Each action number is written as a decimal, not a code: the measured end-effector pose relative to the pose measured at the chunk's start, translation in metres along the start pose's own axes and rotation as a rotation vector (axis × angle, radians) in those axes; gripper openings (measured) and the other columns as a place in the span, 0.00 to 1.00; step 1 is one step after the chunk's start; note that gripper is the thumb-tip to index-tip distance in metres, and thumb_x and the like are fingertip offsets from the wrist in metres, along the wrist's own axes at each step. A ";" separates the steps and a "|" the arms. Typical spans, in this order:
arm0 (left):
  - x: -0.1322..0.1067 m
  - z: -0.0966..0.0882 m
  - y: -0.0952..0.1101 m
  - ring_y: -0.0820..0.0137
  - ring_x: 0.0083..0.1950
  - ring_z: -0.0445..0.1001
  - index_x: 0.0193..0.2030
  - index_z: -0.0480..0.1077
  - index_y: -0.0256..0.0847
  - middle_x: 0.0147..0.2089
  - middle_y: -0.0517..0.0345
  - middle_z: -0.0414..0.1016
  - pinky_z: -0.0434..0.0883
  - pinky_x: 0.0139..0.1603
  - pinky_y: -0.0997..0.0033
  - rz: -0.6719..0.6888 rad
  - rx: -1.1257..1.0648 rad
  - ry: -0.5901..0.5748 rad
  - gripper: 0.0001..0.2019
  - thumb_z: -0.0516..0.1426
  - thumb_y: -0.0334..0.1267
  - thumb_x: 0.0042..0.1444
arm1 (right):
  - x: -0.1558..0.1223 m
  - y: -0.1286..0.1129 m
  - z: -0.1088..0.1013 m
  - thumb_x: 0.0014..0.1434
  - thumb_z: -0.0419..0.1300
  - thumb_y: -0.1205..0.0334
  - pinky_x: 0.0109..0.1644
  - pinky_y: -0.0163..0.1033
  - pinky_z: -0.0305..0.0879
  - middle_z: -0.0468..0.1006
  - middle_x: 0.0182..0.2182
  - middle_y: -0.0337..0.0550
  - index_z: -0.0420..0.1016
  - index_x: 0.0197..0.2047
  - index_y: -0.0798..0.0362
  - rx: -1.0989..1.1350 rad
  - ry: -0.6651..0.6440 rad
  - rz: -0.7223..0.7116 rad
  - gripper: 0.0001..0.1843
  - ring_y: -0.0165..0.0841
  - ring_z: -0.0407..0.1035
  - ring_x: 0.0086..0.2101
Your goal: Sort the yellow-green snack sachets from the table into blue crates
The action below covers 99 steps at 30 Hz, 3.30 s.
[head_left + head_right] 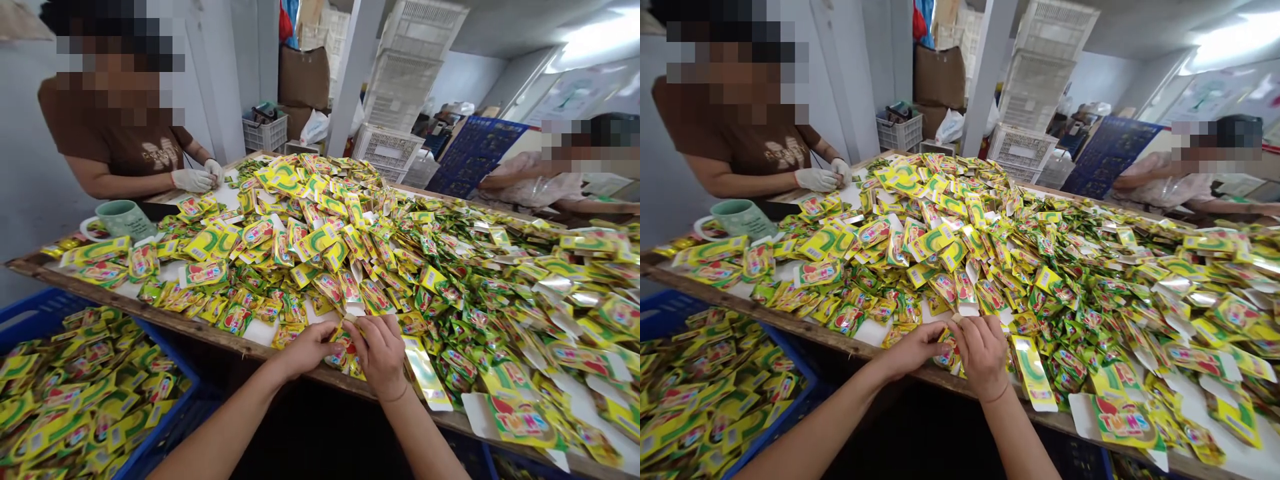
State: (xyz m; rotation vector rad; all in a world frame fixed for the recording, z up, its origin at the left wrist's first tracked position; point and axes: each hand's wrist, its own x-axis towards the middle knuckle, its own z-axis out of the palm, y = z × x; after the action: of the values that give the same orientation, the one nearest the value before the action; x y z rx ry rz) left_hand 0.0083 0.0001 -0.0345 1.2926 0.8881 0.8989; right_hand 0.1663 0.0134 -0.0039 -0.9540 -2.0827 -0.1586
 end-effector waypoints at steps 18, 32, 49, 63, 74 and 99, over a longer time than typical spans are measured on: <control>-0.010 0.009 0.010 0.62 0.57 0.67 0.53 0.68 0.40 0.53 0.53 0.72 0.63 0.58 0.65 0.129 -0.200 0.047 0.20 0.62 0.35 0.52 | 0.006 -0.006 -0.027 0.55 0.64 0.64 0.43 0.47 0.64 0.70 0.38 0.46 0.77 0.35 0.50 0.144 -0.202 0.238 0.02 0.40 0.62 0.41; -0.013 0.008 -0.001 0.69 0.39 0.70 0.39 0.73 0.36 0.36 0.58 0.75 0.66 0.42 0.72 0.049 -0.074 0.088 0.13 0.66 0.35 0.46 | 0.004 -0.028 -0.036 0.60 0.60 0.58 0.56 0.59 0.48 0.75 0.48 0.44 0.78 0.28 0.49 -0.089 -0.546 0.236 0.11 0.49 0.57 0.56; -0.018 -0.001 0.020 0.63 0.61 0.66 0.52 0.73 0.41 0.55 0.54 0.75 0.58 0.65 0.63 -0.086 -0.089 0.032 0.18 0.53 0.46 0.60 | -0.027 -0.024 -0.013 0.53 0.63 0.54 0.18 0.32 0.56 0.70 0.20 0.36 0.80 0.37 0.52 0.940 -0.110 1.043 0.12 0.26 0.59 0.17; -0.006 0.001 0.008 0.66 0.47 0.76 0.46 0.76 0.42 0.45 0.55 0.80 0.72 0.50 0.69 0.100 0.038 0.375 0.15 0.63 0.42 0.51 | -0.013 -0.016 0.006 0.44 0.69 0.53 0.23 0.34 0.70 0.76 0.21 0.38 0.80 0.32 0.54 1.053 -0.003 1.067 0.14 0.30 0.70 0.21; -0.017 -0.010 0.004 0.66 0.47 0.76 0.42 0.78 0.45 0.42 0.56 0.80 0.72 0.52 0.65 0.430 0.443 0.286 0.08 0.62 0.35 0.54 | -0.031 -0.021 0.004 0.50 0.68 0.58 0.32 0.36 0.69 0.77 0.29 0.41 0.81 0.33 0.49 0.795 0.057 0.811 0.06 0.31 0.70 0.28; -0.150 -0.104 0.017 0.60 0.44 0.79 0.39 0.79 0.49 0.43 0.58 0.82 0.77 0.42 0.69 -0.242 0.627 0.195 0.13 0.61 0.48 0.48 | -0.045 0.115 -0.044 0.52 0.63 0.64 0.38 0.40 0.59 0.72 0.31 0.44 0.77 0.28 0.51 -0.303 -0.140 0.636 0.03 0.39 0.65 0.37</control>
State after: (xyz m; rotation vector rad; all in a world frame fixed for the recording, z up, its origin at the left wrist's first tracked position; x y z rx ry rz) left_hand -0.1479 -0.0957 -0.0193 1.5926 1.5258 0.5743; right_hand 0.2886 0.0503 -0.0318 -1.8061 -1.8010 -0.0741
